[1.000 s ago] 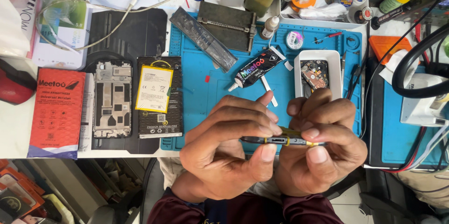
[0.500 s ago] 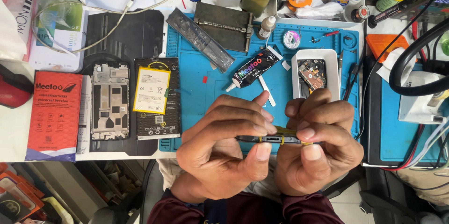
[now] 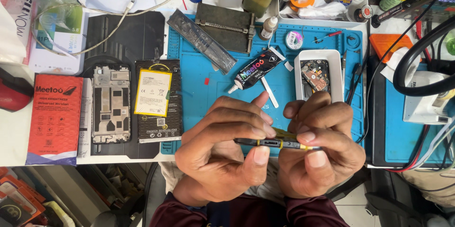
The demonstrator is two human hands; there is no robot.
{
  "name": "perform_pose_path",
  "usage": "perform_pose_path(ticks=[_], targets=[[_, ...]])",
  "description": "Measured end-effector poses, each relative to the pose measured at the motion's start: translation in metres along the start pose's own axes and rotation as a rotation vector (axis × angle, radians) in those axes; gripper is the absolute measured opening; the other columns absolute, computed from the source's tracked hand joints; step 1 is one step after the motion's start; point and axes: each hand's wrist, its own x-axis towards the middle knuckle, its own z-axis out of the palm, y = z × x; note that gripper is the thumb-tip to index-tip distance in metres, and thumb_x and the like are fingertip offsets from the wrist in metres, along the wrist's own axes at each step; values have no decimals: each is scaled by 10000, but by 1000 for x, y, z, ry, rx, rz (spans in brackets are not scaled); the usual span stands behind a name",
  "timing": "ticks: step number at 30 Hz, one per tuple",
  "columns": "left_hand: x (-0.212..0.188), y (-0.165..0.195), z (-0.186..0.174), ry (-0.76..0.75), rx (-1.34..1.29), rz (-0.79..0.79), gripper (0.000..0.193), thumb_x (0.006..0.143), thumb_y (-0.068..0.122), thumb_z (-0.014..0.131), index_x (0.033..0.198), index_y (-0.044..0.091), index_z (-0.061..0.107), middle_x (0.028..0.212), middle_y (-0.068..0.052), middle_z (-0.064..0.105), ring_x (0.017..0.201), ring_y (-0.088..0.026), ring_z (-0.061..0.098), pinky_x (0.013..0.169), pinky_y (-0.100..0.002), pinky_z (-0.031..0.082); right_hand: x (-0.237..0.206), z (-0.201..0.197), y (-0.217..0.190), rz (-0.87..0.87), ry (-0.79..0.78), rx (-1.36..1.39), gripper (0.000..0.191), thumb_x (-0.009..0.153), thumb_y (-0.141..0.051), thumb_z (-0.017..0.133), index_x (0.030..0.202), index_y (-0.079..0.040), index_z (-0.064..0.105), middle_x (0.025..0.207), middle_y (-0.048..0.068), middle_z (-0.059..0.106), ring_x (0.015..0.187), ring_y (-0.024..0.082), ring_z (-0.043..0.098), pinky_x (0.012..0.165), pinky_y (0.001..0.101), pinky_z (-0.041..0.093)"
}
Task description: The person works on a smartphone held closed with rubber bands, peeling the back cover and battery area, then uses multimeter test probes on a battery pack, handles a replacement battery and its packaging, and presses the battery into the phone body on the repair mat.
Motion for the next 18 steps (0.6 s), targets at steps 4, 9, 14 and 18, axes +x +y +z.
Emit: perform_pose_path(ticks=[4, 9, 14, 18], targets=[[3, 1, -2, -48, -22, 15, 166, 943, 64, 739, 1057, -43, 684, 1028, -153, 735, 975, -259, 725, 1096, -506, 594, 0, 0, 4, -58, 52, -24, 240, 985, -254, 668, 952, -18, 639, 855, 91, 509, 693, 172, 445, 669, 339, 534], [7, 2, -2, -116, -14, 33, 167, 927, 42, 726, 1073, -39, 718, 1050, -151, 748, 987, -255, 738, 1178, -514, 463, 9, -13, 14, -122, 48, -15, 213, 952, -252, 617, 909, -47, 580, 870, 66, 457, 679, 152, 384, 626, 306, 493], [5, 2, 0, -107, -11, 40, 162, 927, 30, 711, 1075, -33, 729, 1056, -148, 755, 987, -247, 744, 1175, -504, 446, 2, -20, 18, -86, 65, 91, 195, 976, -232, 614, 918, -51, 573, 864, 50, 430, 686, 137, 343, 660, 301, 470], [4, 1, -1, -89, -5, 44, 162, 913, 34, 725, 1062, -29, 736, 1038, -139, 756, 970, -242, 745, 1152, -507, 480, -1, -18, 18, -78, 75, 100, 211, 993, -234, 610, 909, -47, 563, 878, 49, 427, 690, 137, 340, 648, 285, 440]])
